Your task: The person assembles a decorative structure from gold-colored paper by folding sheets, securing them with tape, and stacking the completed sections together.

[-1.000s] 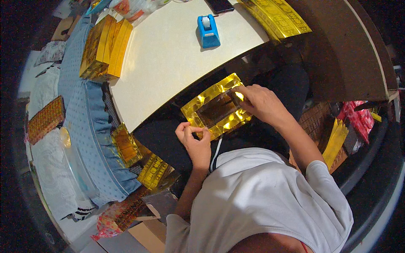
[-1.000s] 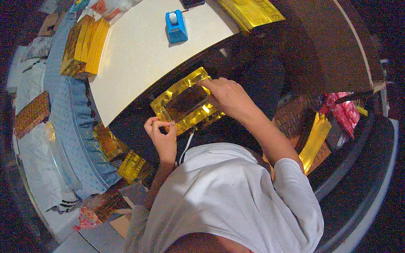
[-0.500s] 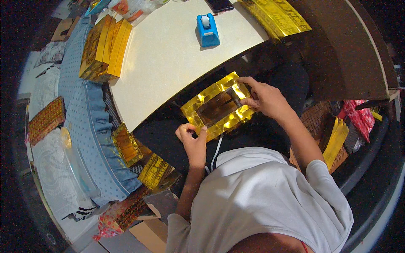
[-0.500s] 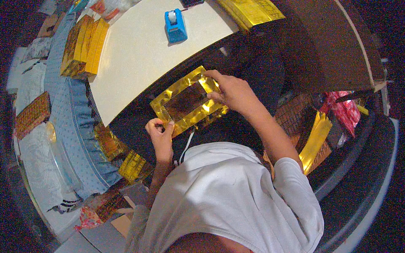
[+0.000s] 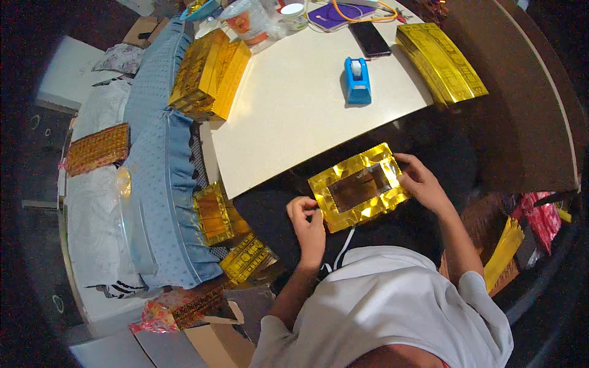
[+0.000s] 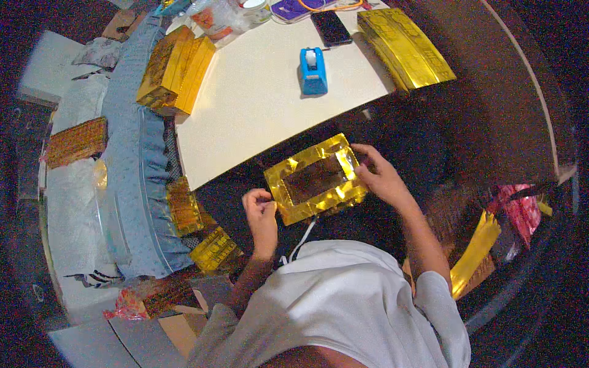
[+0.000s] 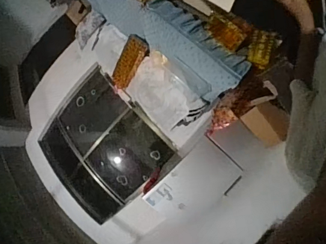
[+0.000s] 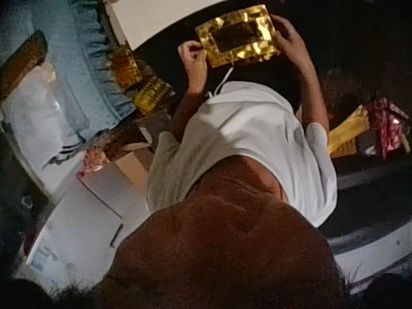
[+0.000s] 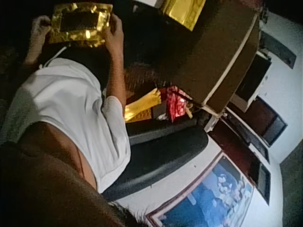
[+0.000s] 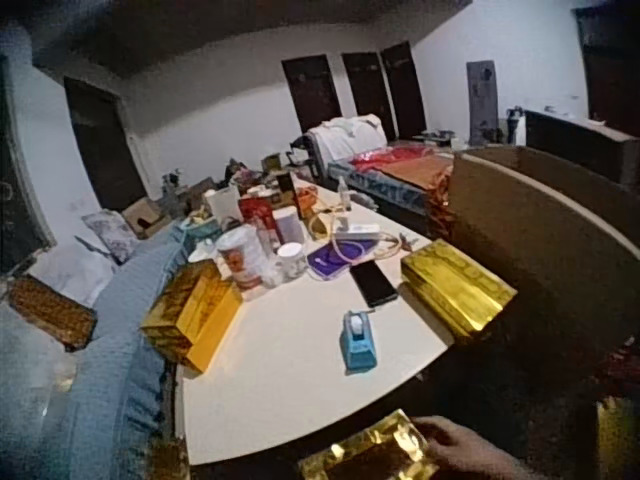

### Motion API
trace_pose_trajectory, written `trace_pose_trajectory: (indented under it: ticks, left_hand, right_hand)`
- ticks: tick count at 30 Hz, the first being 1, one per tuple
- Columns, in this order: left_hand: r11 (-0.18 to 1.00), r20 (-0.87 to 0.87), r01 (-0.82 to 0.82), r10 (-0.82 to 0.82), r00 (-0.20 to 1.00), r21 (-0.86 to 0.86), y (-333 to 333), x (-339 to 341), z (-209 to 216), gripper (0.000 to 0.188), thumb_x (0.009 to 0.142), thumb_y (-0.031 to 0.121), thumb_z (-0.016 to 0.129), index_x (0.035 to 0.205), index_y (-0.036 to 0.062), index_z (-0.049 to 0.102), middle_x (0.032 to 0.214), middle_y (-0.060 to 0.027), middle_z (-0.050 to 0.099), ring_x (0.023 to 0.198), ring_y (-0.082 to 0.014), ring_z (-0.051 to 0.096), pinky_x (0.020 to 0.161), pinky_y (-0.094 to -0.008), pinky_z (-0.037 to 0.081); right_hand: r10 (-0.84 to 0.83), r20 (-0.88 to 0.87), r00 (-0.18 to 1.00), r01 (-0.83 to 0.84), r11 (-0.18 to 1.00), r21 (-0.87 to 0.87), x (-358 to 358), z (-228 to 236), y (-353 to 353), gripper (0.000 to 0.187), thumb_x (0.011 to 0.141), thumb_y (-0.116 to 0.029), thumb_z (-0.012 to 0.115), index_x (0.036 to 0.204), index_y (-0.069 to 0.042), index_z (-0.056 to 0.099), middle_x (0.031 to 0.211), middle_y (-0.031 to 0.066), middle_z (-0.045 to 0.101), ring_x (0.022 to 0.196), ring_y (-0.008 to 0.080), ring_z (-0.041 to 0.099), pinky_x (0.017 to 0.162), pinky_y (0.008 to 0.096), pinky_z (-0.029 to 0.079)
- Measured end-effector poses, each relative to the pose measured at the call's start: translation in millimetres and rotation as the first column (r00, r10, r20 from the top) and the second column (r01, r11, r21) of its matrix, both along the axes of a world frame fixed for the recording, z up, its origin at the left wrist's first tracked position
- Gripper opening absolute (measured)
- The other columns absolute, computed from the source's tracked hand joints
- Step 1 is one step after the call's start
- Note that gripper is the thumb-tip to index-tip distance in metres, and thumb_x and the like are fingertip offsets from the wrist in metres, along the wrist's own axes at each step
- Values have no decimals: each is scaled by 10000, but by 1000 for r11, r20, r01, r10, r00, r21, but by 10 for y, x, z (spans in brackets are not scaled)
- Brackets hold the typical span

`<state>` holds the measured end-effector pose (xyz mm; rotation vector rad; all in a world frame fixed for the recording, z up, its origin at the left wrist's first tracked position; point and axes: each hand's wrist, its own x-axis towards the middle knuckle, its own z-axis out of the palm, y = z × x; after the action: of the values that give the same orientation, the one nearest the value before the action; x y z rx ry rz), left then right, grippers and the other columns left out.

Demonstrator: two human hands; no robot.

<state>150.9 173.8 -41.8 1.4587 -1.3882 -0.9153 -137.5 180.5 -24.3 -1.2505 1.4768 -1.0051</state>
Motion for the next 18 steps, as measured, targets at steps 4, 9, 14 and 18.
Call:
trace_pose_trajectory:
  ticks: [4,9,14,18]
  left_hand:
    - [981,-80,-125,114,990,-147,-629,195,436,174,847,-6,584,1004,33,520,965,-43,495,831,-100,492,764,-231,426]
    - [881,190,-243,341,921,-406,-1905,638,941,713,801,216,740,1361,41,334,1339,-170,356,1249,-312,363,1037,-427,320]
    - [812,679,-83,534,504,-578,-2974,1109,1236,952,686,428,791,1438,122,294,1473,-196,239,1380,-408,179,1098,-569,171]
    - [914,812,-131,402,423,-384,-3223,1162,1189,952,692,475,770,1454,148,303,1508,-213,216,1426,-394,100,1100,-615,111]
  right_hand:
    - [-223,13,975,223,974,34,-69,-172,64,288,905,-168,590,1175,-73,609,897,10,588,792,88,523,732,238,453]
    - [-337,-49,940,330,937,-114,-68,-54,73,241,909,-160,592,1127,-64,628,941,-6,621,803,82,536,745,239,445]
    - [-318,-93,944,309,946,-100,-12,6,82,203,894,-135,601,1068,-42,647,961,25,632,822,105,564,760,248,455]
    - [-297,-215,930,271,952,-143,30,63,111,179,871,-100,611,1029,-26,650,961,89,638,885,203,612,797,305,476]
